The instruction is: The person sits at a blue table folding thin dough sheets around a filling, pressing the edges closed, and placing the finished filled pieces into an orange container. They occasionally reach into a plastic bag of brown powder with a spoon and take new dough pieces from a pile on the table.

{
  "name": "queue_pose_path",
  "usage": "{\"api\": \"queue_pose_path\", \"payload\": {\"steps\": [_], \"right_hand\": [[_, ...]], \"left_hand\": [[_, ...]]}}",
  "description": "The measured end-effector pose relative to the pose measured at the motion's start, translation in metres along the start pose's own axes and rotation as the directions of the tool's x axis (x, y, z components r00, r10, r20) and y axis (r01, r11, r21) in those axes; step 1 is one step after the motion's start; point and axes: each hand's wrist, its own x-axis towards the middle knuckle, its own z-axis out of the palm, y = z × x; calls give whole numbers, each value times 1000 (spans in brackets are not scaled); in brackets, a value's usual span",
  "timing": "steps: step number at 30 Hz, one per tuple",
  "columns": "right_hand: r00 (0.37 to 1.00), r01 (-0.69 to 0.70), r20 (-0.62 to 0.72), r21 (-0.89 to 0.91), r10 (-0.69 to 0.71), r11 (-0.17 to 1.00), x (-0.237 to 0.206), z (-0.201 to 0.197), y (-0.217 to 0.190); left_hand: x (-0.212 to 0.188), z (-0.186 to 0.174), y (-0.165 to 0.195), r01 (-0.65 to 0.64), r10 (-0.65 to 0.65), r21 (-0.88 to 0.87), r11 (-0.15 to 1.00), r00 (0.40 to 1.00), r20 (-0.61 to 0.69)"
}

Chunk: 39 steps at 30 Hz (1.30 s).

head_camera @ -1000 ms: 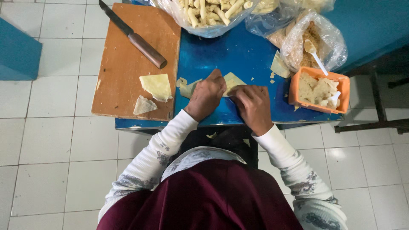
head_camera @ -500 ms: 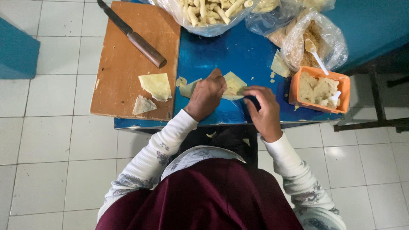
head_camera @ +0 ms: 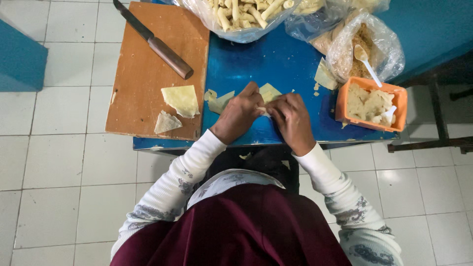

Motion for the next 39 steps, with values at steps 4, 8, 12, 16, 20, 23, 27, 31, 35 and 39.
{"api": "queue_pose_path", "payload": {"steps": [4, 8, 12, 16, 20, 23, 27, 31, 35, 39], "right_hand": [[967, -219, 163, 127, 197, 968, 11, -1, 10], [987, -110, 132, 172, 88, 979, 10, -3, 8], [993, 56, 99, 109, -67, 992, 6, -4, 7], [992, 67, 99, 92, -76, 993, 8, 2, 13], [994, -29, 111, 81, 20, 996, 12, 7, 18], [994, -60, 89, 56, 55, 997, 11, 6, 15], [997, -56, 63, 94, 51, 994, 4, 0, 6], [999, 19, 36, 22, -20, 1000, 5, -2, 2], [997, 72, -3, -73, -72, 995, 7, 2, 1], [995, 99, 5, -112, -99, 989, -1, 2, -2]], "left_hand": [[3, 0, -2, 39, -39, -26, 999, 999, 2], [8, 6, -10, 42, -42, -39, 998, 999, -14], [7, 6, -11, 15, -15, 0, 1000, 999, -36], [5, 0, -1, 13, -12, 5, 1000, 999, -41], [2, -1, 7, -34, 35, 12, 999, 998, -49], [2, 1, 3, -64, 66, 31, 997, 995, -69], [3, 6, -3, -67, 75, 126, 990, 995, -63], [3, 5, 1, -25, 33, 94, 995, 996, -84], [3, -1, 10, -82, 92, 93, 992, 990, -107], [5, 0, 15, -19, 50, 278, 960, 993, -106]]}}
